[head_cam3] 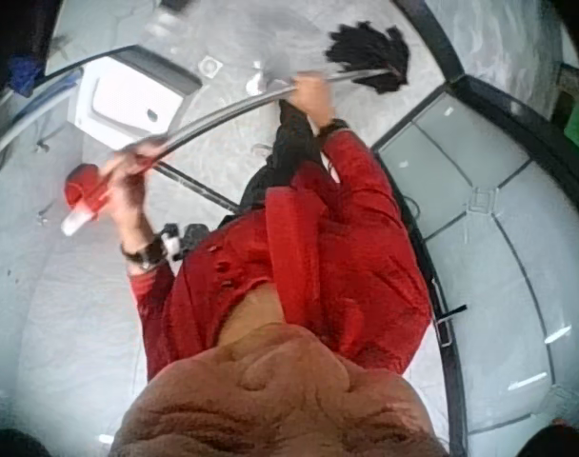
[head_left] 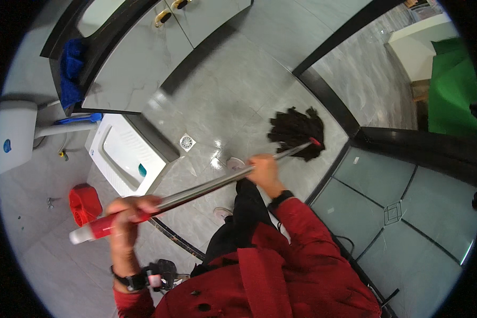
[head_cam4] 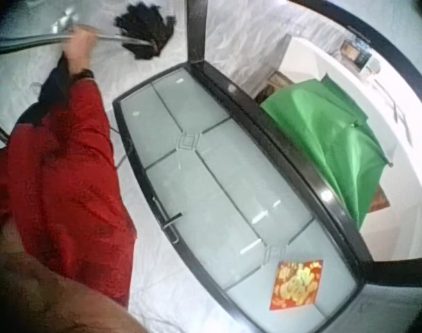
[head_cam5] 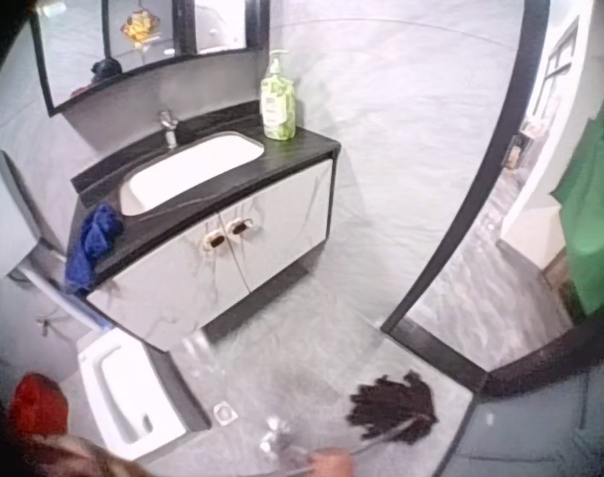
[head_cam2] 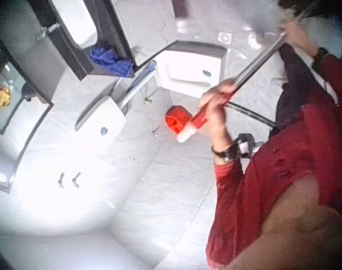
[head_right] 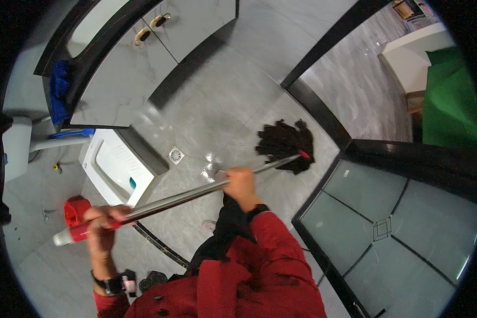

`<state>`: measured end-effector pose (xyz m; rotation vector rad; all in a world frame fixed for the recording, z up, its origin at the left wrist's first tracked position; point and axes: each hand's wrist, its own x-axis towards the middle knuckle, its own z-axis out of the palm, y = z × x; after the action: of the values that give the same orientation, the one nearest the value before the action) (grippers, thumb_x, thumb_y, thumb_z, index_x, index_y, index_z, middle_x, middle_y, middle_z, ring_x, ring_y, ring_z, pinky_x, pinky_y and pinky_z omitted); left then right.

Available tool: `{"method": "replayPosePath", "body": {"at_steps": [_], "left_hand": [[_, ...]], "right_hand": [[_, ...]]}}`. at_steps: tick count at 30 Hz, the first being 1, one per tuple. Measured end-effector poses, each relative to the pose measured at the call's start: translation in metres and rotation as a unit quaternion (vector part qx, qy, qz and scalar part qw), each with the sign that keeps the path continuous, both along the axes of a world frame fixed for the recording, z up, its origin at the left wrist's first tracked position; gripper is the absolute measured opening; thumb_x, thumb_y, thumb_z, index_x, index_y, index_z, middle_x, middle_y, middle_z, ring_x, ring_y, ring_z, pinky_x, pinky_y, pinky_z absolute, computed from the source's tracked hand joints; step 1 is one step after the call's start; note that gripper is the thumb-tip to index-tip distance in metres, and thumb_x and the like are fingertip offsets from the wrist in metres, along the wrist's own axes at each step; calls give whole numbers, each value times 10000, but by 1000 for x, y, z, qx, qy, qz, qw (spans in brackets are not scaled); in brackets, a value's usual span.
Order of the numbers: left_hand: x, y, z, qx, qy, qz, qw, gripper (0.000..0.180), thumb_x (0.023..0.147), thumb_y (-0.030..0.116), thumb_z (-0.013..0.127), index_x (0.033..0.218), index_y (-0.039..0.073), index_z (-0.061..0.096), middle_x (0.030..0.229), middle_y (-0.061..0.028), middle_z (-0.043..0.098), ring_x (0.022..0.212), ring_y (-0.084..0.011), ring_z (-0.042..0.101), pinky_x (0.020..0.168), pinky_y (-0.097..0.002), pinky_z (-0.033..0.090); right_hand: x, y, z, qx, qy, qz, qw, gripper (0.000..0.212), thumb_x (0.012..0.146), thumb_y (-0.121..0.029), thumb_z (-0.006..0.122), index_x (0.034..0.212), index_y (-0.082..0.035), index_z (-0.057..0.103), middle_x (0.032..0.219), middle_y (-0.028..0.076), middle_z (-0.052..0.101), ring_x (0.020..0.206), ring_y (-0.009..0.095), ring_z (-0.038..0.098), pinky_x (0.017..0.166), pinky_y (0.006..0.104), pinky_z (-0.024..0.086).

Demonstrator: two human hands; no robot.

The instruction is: The person mops the bathroom floor using a string mop and a red bucket. They repeatedly dip the mop into the bucket, wring it, and mop the tiled floor around the squat toilet and vanity.

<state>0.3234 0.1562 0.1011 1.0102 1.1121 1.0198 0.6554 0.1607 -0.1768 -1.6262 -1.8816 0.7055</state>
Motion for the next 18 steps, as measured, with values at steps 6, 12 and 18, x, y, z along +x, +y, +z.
{"method": "replayPosePath", "body": {"at_steps": [6,12,18], "left_hand": [[115,29,-72,-18,-102,-163,981,79,959,79,543,976,30,602,1235,-171,642,997,-234,638,889,-348,517],[83,37,-43,-39,-96,-85,991,69,936,5,526,957,-2,591,1148,-194,669,1169,-330,615,949,-405,528],[20,37,18,26,-35,18,999,100,834,14,516,889,-16,595,1019,-252,690,1126,-476,608,1004,-580,460]], "right_hand": [[143,-6,-37,-113,-264,-115,951,159,694,-183,802,714,-133,652,815,72,648,906,307,608,742,460,428],[111,18,-39,-109,-227,-81,964,175,711,-210,772,733,-110,630,822,64,646,927,312,607,791,468,402],[9,75,10,-73,-138,-6,988,101,770,-155,682,725,-92,617,841,89,654,887,317,606,785,459,380]]}}
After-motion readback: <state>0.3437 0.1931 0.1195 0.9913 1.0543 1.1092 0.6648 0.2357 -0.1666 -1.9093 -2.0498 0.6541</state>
